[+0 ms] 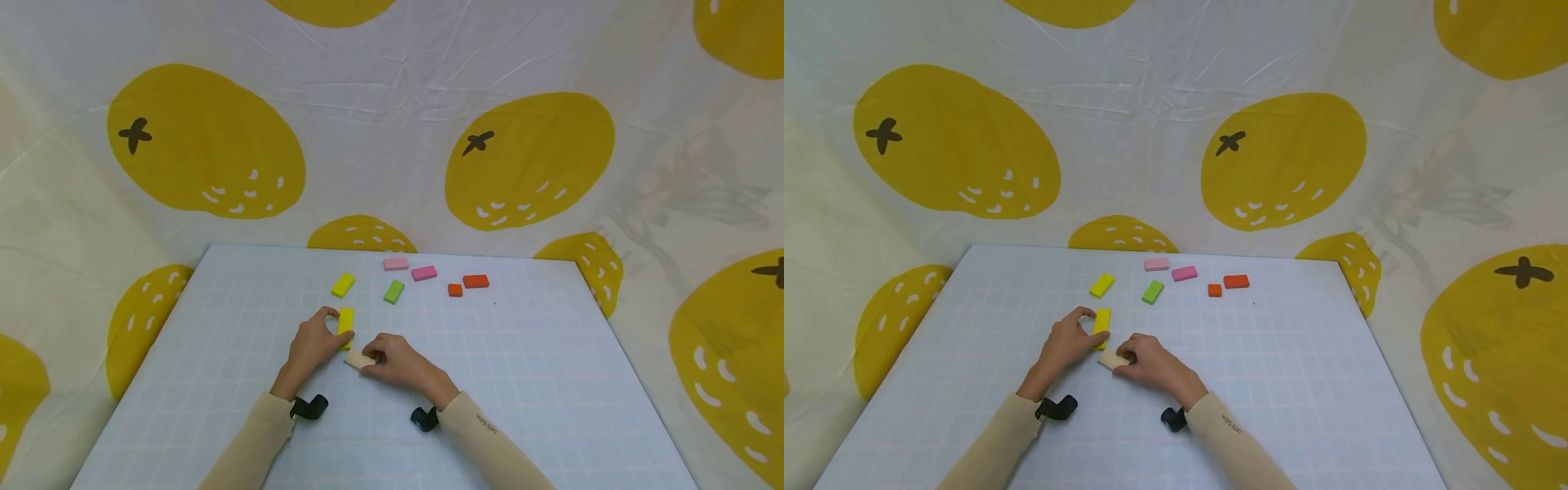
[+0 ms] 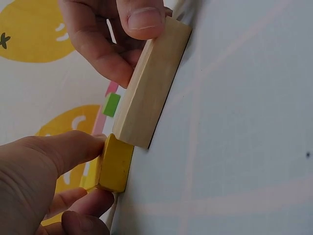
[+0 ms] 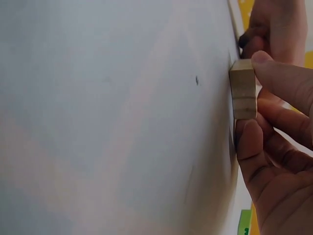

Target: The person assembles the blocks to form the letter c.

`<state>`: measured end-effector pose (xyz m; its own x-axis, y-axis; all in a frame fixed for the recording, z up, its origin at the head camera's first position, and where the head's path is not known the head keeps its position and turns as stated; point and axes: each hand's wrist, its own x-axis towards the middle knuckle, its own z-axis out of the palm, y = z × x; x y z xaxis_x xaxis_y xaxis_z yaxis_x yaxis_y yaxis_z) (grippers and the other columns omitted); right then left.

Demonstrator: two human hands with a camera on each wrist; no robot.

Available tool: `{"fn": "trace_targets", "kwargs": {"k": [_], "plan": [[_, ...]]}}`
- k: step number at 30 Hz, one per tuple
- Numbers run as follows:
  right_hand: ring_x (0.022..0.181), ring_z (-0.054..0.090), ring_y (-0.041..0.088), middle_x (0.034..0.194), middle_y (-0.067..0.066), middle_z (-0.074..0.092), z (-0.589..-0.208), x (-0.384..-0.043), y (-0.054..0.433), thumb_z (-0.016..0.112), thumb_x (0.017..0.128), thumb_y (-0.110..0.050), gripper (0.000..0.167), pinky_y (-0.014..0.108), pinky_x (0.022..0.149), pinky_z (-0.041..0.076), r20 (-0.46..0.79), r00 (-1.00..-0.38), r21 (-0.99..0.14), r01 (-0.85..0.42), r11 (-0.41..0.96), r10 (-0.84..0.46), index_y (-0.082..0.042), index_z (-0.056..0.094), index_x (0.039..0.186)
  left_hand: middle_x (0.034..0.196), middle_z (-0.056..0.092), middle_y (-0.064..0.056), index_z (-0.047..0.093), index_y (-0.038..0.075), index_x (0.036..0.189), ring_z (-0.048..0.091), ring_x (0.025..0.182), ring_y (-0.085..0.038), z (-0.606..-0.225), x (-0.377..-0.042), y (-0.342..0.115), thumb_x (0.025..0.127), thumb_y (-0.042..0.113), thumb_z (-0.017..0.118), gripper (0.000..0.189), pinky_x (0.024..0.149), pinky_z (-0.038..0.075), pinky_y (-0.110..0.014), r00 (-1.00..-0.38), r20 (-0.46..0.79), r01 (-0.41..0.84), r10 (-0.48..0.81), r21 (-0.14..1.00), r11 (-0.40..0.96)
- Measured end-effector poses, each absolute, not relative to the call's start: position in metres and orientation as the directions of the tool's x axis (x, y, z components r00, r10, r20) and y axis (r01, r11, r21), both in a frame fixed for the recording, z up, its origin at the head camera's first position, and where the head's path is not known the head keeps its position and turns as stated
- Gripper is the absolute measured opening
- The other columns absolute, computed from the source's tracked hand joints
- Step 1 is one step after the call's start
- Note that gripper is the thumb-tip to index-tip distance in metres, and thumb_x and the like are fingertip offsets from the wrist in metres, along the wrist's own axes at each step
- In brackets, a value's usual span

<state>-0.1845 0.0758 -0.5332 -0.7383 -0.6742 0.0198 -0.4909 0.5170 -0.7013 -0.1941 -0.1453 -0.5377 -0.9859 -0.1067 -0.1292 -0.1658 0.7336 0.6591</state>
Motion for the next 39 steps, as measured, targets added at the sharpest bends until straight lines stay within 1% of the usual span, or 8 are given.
{"fn": "trace_targets", "kwargs": {"k": [7, 17, 30, 39], "plan": [[0.081, 0.058, 0.004, 0.096, -0.003, 0.068, -0.533, -0.1846, 0.0749, 0.082, 0.089, -0.029, 0.031, 0.017, 0.076, 0.052, 0.017, -0.736, -0.693, -0.496, 0.523, -0.676, -0.01, 0.077, 0.112, 0.061, 0.044, 0.0, 0.062, 0.011, 0.128, 0.045, 0.055, -0.017, -0.5375, -0.1944, -0.1452, 0.083, 0.044, 0.083, 0.06, 0.048, 0.029, -0.027, -0.987, -0.124, -0.16, -0.103, 0.656, 0.738], [0.081, 0.057, 0.004, 0.096, -0.003, 0.068, -0.5346, -0.1843, 0.0739, 0.082, 0.089, -0.03, 0.032, 0.017, 0.075, 0.053, 0.01, -0.736, -0.695, -0.491, 0.524, -0.676, -0.009, 0.076, 0.113, 0.061, 0.043, 0.0, 0.062, 0.011, 0.129, 0.043, 0.054, -0.016, -0.5371, -0.1921, -0.1445, 0.083, 0.043, 0.083, 0.059, 0.048, 0.028, -0.027, -0.987, -0.122, -0.161, -0.107, 0.661, 0.733], [0.081, 0.058, 0.005, 0.096, -0.003, 0.068, -0.535, -0.1837, 0.0746, 0.082, 0.089, -0.028, 0.031, 0.016, 0.075, 0.053, 0.014, -0.738, -0.697, -0.491, 0.522, -0.675, -0.009, 0.076, 0.112, 0.062, 0.046, -0.002, 0.062, 0.011, 0.13, 0.046, 0.057, -0.018, -0.537, -0.1915, -0.1436, 0.083, 0.043, 0.083, 0.06, 0.05, 0.03, -0.028, -0.985, -0.125, -0.169, -0.116, 0.658, 0.734], [0.081, 0.058, 0.005, 0.096, -0.003, 0.067, -0.5356, -0.184, 0.0747, 0.081, 0.09, -0.03, 0.031, 0.016, 0.075, 0.052, 0.0, -0.738, -0.701, -0.482, 0.526, -0.675, -0.01, 0.076, 0.114, 0.062, 0.046, -0.001, 0.062, 0.011, 0.13, 0.045, 0.056, -0.017, -0.5387, -0.1913, -0.1436, 0.083, 0.045, 0.082, 0.062, 0.049, 0.029, -0.028, -0.987, -0.11, -0.158, -0.114, 0.656, 0.738]]}}
